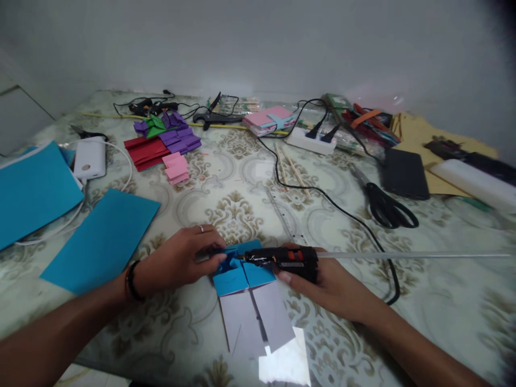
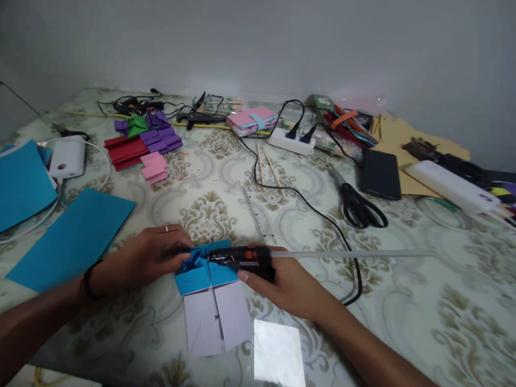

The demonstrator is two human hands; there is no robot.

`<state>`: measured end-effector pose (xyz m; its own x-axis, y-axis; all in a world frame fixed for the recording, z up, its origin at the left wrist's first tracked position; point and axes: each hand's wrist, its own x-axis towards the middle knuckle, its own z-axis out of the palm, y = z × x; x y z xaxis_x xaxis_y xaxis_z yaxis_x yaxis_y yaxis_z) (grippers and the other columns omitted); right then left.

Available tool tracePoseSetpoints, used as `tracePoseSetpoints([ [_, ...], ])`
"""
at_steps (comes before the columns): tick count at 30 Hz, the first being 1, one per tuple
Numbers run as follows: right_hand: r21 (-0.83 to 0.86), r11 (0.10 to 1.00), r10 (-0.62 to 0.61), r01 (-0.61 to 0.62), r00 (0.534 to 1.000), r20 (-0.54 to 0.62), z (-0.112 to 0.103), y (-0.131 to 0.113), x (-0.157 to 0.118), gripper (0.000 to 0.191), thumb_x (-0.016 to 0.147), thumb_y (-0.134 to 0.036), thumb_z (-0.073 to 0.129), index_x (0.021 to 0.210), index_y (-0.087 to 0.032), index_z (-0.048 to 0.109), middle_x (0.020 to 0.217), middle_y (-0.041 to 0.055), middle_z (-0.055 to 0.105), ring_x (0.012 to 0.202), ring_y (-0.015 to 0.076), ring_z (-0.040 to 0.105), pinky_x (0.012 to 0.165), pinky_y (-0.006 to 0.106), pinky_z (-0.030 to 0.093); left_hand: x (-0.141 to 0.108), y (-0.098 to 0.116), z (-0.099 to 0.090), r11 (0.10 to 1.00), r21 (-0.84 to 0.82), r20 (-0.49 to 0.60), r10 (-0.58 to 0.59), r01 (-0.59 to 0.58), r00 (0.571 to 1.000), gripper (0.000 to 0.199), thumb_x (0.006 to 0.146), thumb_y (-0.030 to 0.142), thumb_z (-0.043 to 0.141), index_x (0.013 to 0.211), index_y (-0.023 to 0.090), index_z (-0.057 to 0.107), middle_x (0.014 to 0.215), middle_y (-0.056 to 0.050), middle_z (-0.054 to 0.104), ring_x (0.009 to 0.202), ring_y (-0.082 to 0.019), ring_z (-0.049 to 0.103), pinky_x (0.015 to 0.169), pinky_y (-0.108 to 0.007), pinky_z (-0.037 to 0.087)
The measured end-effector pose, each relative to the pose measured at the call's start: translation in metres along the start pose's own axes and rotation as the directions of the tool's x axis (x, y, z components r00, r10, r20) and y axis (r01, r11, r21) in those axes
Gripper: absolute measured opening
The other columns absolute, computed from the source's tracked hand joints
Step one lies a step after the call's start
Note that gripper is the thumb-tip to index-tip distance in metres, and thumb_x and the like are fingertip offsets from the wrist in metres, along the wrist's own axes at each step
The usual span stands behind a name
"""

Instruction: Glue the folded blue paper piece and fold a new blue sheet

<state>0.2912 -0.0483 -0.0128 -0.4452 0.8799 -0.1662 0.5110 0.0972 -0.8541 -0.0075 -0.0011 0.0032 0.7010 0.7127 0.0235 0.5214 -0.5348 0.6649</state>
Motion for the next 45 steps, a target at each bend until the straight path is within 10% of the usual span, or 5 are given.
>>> tracePoseSetpoints([
  [21,0.085,0.995,0.052,-0.053,0.998,0.022,-0.003,0.0,0.0,0.038,0.096,-0.052,0.061,0.1,-0.018,0.077,0.087,0.0049,0.076,0.075,0.02,0.068,0.065,0.028,0.057,-0.001,-0.004,0.004,1.0,-0.019,-0.008,0.021,-0.021,1.0,0.005,0.097,0.02,0.063,0.097,0.018,0.068,0.095,-0.004,0.069,0.089,-0.019,0.065,0.078,-0.031,0.049],
  [32,0.119,0.991,0.067,-0.063,0.997,-0.032,-0.006,0.005,0.001,0.041,0.095,-0.057,0.062,0.088,-0.018,0.072,0.075,0.0028,0.067,0.067,0.0164,0.06,0.057,0.024,0.05,0.002,-0.006,-0.004,0.997,-0.008,-0.243,-0.072,0.073,0.967,0.009,0.1,0.02,0.06,0.095,0.019,0.067,0.098,-0.005,0.07,0.091,-0.018,0.067,0.082,-0.032,0.052],
  [45,0.147,0.986,0.085,-0.085,0.996,0.005,-0.004,0.003,0.004,0.041,0.097,-0.054,0.06,0.086,-0.016,0.069,0.075,0.0023,0.063,0.068,0.0156,0.056,0.059,0.025,0.046,0.0,-0.014,0.001,0.992,0.108,-0.038,0.07,-0.065,0.997,0.016,0.093,0.016,0.068,0.109,0.018,0.069,0.121,-0.011,0.066,0.115,-0.03,0.059,0.099,-0.047,0.052],
])
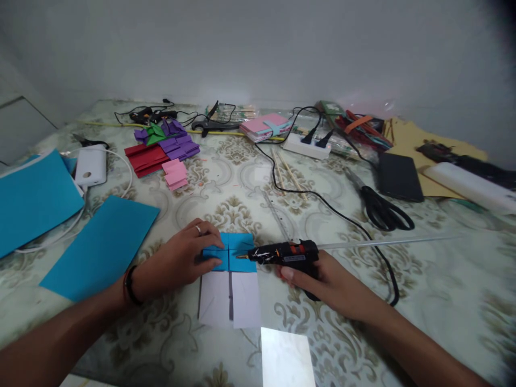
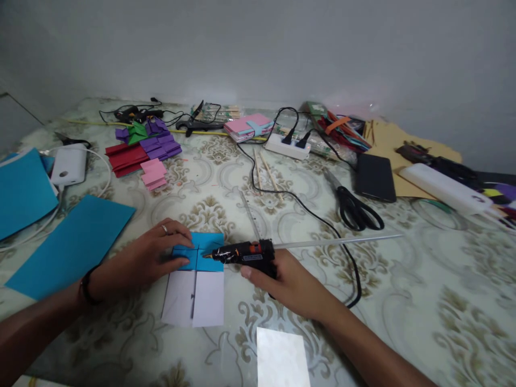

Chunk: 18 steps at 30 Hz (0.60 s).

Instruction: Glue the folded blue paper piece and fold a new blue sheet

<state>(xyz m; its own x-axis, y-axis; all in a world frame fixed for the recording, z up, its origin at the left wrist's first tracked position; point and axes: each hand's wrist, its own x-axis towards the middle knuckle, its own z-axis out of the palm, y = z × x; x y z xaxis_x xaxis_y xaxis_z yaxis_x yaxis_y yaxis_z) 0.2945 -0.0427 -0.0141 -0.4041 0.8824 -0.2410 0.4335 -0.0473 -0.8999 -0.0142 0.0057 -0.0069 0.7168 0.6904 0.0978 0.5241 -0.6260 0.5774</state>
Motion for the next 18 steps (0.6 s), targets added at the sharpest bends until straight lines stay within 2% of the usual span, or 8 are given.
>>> tracePoseSetpoints([
  [4,-0.008,1.0,-0.007,0.006,1.0,-0.011,0.0001,0.0024,-0.0001,0.04,0.096,-0.054,0.059,0.088,-0.016,0.068,0.078,0.0027,0.062,0.07,0.0161,0.055,0.06,0.025,0.044,-0.0011,0.0003,0.0017,1.0,-0.003,-0.011,-0.002,0.002,1.0,0.016,0.093,0.015,0.069,0.108,0.019,0.069,0.122,-0.011,0.064,0.117,-0.029,0.059,0.102,-0.046,0.052],
  [8,-0.013,1.0,0.025,-0.025,1.0,-0.012,-0.0003,0.0052,-0.0011,0.042,0.095,-0.057,0.06,0.09,-0.016,0.068,0.074,0.0017,0.058,0.068,0.016,0.051,0.057,0.025,0.04,-0.0024,-0.0006,0.0035,0.999,0.019,-0.035,-0.032,0.032,0.999,0.024,0.091,0.015,0.071,0.115,0.019,0.067,0.127,-0.012,0.06,0.124,-0.029,0.057,0.106,-0.046,0.051],
  [18,-0.006,1.0,0.01,-0.01,1.0,0.003,0.0006,0.0062,-0.0007,0.04,0.096,-0.055,0.06,0.094,-0.016,0.071,0.077,0.0014,0.059,0.069,0.0157,0.052,0.059,0.025,0.042,-0.0024,-0.005,0.0047,0.998,0.023,-0.05,-0.049,0.051,0.998,0.028,0.093,0.018,0.07,0.12,0.019,0.065,0.131,-0.012,0.06,0.127,-0.028,0.056,0.11,-0.047,0.05],
])
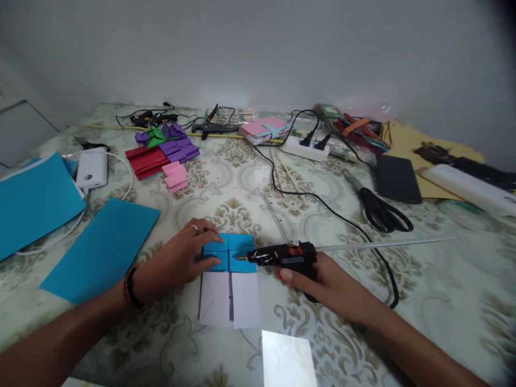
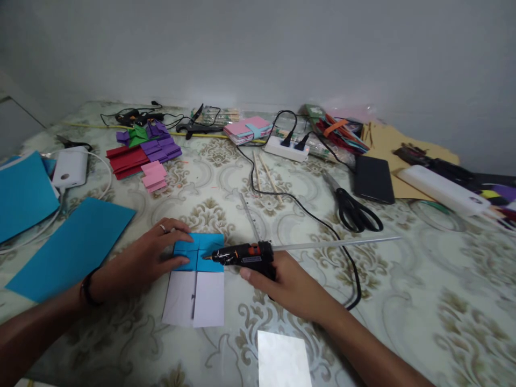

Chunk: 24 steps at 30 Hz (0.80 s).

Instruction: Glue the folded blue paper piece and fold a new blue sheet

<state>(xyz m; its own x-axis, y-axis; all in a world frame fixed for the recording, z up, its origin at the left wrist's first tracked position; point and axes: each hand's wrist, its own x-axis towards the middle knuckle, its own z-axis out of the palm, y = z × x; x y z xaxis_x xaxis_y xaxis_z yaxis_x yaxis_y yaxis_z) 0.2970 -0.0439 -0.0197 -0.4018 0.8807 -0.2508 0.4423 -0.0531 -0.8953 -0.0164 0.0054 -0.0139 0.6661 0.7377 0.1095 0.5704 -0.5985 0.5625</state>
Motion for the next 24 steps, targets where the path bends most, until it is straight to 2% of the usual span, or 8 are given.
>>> tracePoseSetpoints([
  [5,-0.024,1.0,-0.009,0.009,1.0,-0.002,0.0,-0.001,0.0,0.041,0.096,-0.054,0.06,0.101,-0.017,0.074,0.078,0.0024,0.065,0.069,0.0165,0.056,0.058,0.025,0.045,0.0,-0.007,0.001,0.998,-0.032,-0.016,-0.046,0.045,0.999,0.026,0.094,0.017,0.067,0.12,0.021,0.066,0.126,-0.01,0.062,0.122,-0.027,0.059,0.107,-0.045,0.051],
  [10,-0.06,0.998,-0.016,0.016,1.0,-0.013,0.0,0.0,0.0,0.043,0.095,-0.057,0.059,0.096,-0.017,0.074,0.076,0.0025,0.065,0.067,0.0169,0.057,0.059,0.025,0.047,0.002,-0.011,-0.002,0.995,-0.087,-0.011,-0.059,0.058,0.998,0.025,0.092,0.014,0.07,0.116,0.021,0.067,0.123,-0.009,0.063,0.118,-0.025,0.062,0.105,-0.043,0.051],
  [14,-0.072,0.997,0.008,-0.009,1.0,-0.008,0.0,0.001,-0.001,0.044,0.095,-0.059,0.059,0.095,-0.017,0.073,0.075,0.0021,0.064,0.067,0.0173,0.057,0.059,0.025,0.047,0.004,-0.014,-0.003,0.996,-0.061,-0.021,-0.06,0.059,0.998,0.02,0.093,0.018,0.071,0.113,0.02,0.067,0.12,-0.009,0.063,0.114,-0.025,0.063,0.098,-0.039,0.054],
  [19,-0.117,0.992,0.035,-0.038,0.999,-0.035,-0.001,0.003,-0.002,0.044,0.093,-0.061,0.059,0.089,-0.018,0.071,0.074,0.0029,0.063,0.066,0.0181,0.056,0.055,0.025,0.044,0.008,-0.016,-0.008,0.992,0.024,-0.091,-0.125,0.127,0.988,0.015,0.094,0.017,0.069,0.108,0.017,0.069,0.113,-0.008,0.063,0.088,-0.019,0.065,0.08,-0.034,0.055],
  [24,-0.088,0.996,0.032,-0.032,0.999,-0.01,0.0,0.002,-0.003,0.044,0.095,-0.06,0.057,0.088,-0.018,0.07,0.076,0.0025,0.063,0.069,0.0179,0.058,0.06,0.026,0.047,0.011,-0.016,-0.012,0.975,0.124,-0.198,-0.16,0.186,0.967,0.013,0.095,0.016,0.068,0.107,0.018,0.069,0.112,-0.007,0.065,0.1,-0.023,0.063,0.088,-0.037,0.052],
])
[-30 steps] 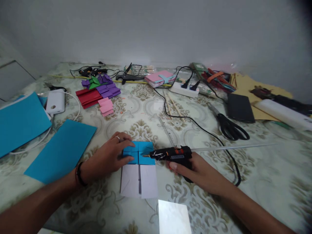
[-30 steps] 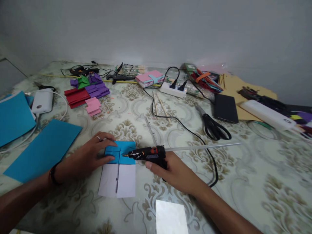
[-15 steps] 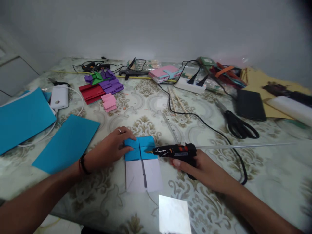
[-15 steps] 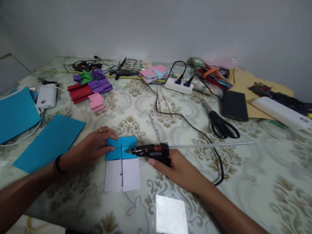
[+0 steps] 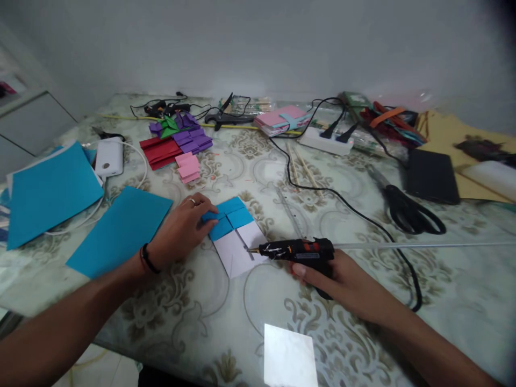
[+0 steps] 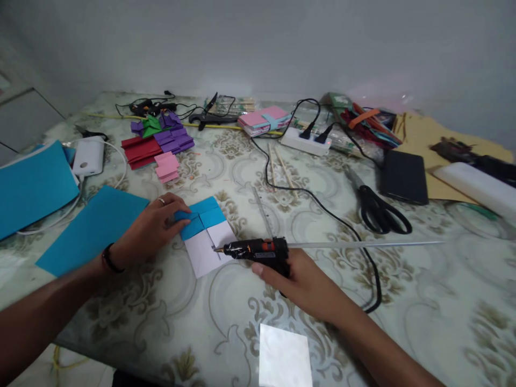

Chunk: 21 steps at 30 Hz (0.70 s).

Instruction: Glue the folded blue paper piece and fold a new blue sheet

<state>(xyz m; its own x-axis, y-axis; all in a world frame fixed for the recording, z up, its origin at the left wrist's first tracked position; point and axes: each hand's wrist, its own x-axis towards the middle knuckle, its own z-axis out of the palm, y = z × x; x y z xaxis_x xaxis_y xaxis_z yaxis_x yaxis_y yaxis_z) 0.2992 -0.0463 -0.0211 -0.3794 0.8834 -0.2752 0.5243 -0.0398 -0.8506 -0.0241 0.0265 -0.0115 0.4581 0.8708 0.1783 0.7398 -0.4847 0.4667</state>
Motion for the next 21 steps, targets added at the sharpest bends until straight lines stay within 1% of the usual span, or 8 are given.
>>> tracePoseSetpoints([
  [3,0.021,1.0,-0.008,0.008,1.0,0.008,0.0,-0.002,0.0,0.043,0.095,-0.058,0.058,0.088,-0.018,0.069,0.074,0.0015,0.062,0.067,0.0167,0.056,0.059,0.025,0.046,0.0,0.0,0.001,1.0,0.0,-0.001,-0.027,0.027,1.0,0.014,0.094,0.018,0.068,0.108,0.019,0.069,0.114,-0.006,0.065,0.1,-0.023,0.064,0.088,-0.036,0.053],
  [8,0.028,1.0,-0.014,0.013,1.0,0.014,-0.001,-0.008,0.001,0.043,0.094,-0.058,0.058,0.087,-0.017,0.07,0.073,0.0014,0.061,0.066,0.0159,0.055,0.057,0.025,0.044,-0.002,0.0,0.002,0.999,0.043,0.024,-0.008,0.007,1.0,0.015,0.095,0.025,0.067,0.109,0.02,0.069,0.112,-0.007,0.066,0.097,-0.023,0.066,0.084,-0.036,0.053],
  [10,0.029,0.999,-0.019,0.019,1.0,0.008,-0.001,-0.009,0.002,0.044,0.094,-0.058,0.058,0.087,-0.017,0.07,0.072,0.0012,0.061,0.065,0.0159,0.055,0.057,0.025,0.044,-0.003,0.0,0.002,0.995,0.092,0.007,-0.037,0.036,0.999,0.017,0.095,0.027,0.066,0.11,0.02,0.068,0.113,-0.007,0.067,0.097,-0.024,0.067,0.084,-0.036,0.054],
  [12,0.033,0.999,-0.023,0.023,1.0,-0.005,-0.001,-0.008,0.002,0.044,0.094,-0.059,0.058,0.085,-0.017,0.07,0.071,0.0015,0.062,0.065,0.0161,0.055,0.057,0.025,0.045,-0.002,-0.002,0.002,0.99,0.119,-0.009,-0.072,0.073,0.997,0.019,0.096,0.029,0.065,0.112,0.02,0.068,0.115,-0.008,0.067,0.102,-0.026,0.067,0.087,-0.039,0.054],
  [16,0.036,0.999,-0.017,0.019,0.999,-0.051,0.002,-0.006,0.003,0.046,0.091,-0.061,0.062,0.082,-0.017,0.071,0.067,0.0014,0.064,0.061,0.0159,0.056,0.054,0.025,0.044,0.001,-0.005,0.0,0.993,0.049,-0.014,-0.108,0.109,0.994,0.022,0.097,0.033,0.063,0.112,0.019,0.068,0.117,-0.011,0.067,0.108,-0.029,0.066,0.091,-0.043,0.054],
  [19,0.03,0.999,-0.013,0.016,0.995,-0.095,-0.003,-0.009,0.004,0.051,0.089,-0.065,0.062,0.074,-0.016,0.069,0.063,0.0023,0.065,0.057,0.0153,0.056,0.053,0.025,0.044,0.006,-0.008,-0.01,0.997,-0.026,-0.057,-0.079,0.077,0.995,0.024,0.098,0.034,0.058,0.113,0.018,0.067,0.114,-0.011,0.067,0.093,-0.024,0.068,0.087,-0.042,0.056],
  [20,0.018,1.0,-0.006,0.008,0.992,-0.123,-0.008,-0.011,0.003,0.054,0.088,-0.068,0.062,0.071,-0.017,0.068,0.061,0.0028,0.065,0.054,0.0152,0.055,0.051,0.026,0.043,0.007,-0.009,-0.018,0.997,-0.032,-0.078,-0.071,0.068,0.994,0.024,0.098,0.032,0.055,0.113,0.017,0.067,0.115,-0.012,0.067,0.092,-0.023,0.068,0.086,-0.041,0.056],
  [21,-0.002,1.0,-0.006,0.006,0.988,-0.155,-0.014,-0.014,0.001,0.057,0.088,-0.07,0.06,0.07,-0.017,0.067,0.06,0.0031,0.066,0.053,0.0155,0.056,0.05,0.026,0.043,0.008,-0.009,-0.027,0.998,-0.04,-0.096,-0.056,0.053,0.994,0.025,0.098,0.033,0.055,0.113,0.017,0.067,0.118,-0.013,0.068,0.099,-0.024,0.067,0.086,-0.04,0.056],
])
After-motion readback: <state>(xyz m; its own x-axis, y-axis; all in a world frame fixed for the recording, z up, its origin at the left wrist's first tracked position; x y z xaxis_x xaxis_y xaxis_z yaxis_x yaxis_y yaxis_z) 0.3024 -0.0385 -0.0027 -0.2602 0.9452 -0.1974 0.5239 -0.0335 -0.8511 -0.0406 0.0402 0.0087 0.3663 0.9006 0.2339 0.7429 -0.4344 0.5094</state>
